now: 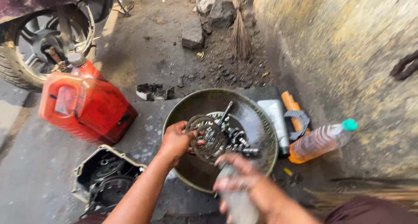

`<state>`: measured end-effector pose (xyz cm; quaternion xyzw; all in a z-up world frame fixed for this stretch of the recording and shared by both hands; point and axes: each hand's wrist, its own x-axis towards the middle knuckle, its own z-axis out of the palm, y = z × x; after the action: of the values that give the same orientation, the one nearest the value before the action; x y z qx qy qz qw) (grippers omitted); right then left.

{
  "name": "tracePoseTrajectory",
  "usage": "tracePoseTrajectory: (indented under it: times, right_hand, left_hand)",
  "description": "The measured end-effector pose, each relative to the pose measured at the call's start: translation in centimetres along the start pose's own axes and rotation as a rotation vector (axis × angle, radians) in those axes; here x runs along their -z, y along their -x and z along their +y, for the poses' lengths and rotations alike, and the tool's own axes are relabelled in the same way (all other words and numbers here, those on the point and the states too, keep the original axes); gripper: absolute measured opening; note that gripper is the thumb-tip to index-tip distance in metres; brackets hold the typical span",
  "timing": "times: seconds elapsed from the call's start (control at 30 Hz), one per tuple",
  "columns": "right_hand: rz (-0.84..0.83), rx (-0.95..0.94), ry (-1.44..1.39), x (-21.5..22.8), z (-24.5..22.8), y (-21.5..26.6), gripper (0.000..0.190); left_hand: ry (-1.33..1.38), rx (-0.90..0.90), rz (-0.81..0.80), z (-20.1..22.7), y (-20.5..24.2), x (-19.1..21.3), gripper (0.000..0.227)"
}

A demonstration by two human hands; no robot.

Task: Cleaning and inspecting motorcycle clutch plates and a clutch hub in a metal bowl using a brush and cleaning fluid.

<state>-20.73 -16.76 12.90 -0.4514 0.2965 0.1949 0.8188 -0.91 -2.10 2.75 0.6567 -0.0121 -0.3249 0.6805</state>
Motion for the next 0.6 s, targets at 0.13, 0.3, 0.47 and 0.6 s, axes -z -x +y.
tracePoseTrajectory:
  times: [0.13,0.3,0.47,0.6]
  right_hand:
    - [-0.042,-0.005,0.023,-0.2,0.0,-0.2,0.058]
    - [-0.073,-0.002,-0.016,0.4,0.6,-0.3,0.059]
    - [-0.062,-0.004,-0.008,0.6,1.6,-0.4,0.059]
    - [-0.065,0.005,0.038,-0.5,0.1,0.2,0.060]
  left_hand:
    - [0.030,-0.007,-0.023,0.1,0.4,0.3,0.023]
    - [0.043,-0.002,-0.007,0.2,0.3,-0.3,0.023]
    - [0.040,-0.010,-0.050,0.2,0.8,-0.6,0.025]
    - [-0.018,0.024,-0.052,0.2,1.1,0.0,0.028]
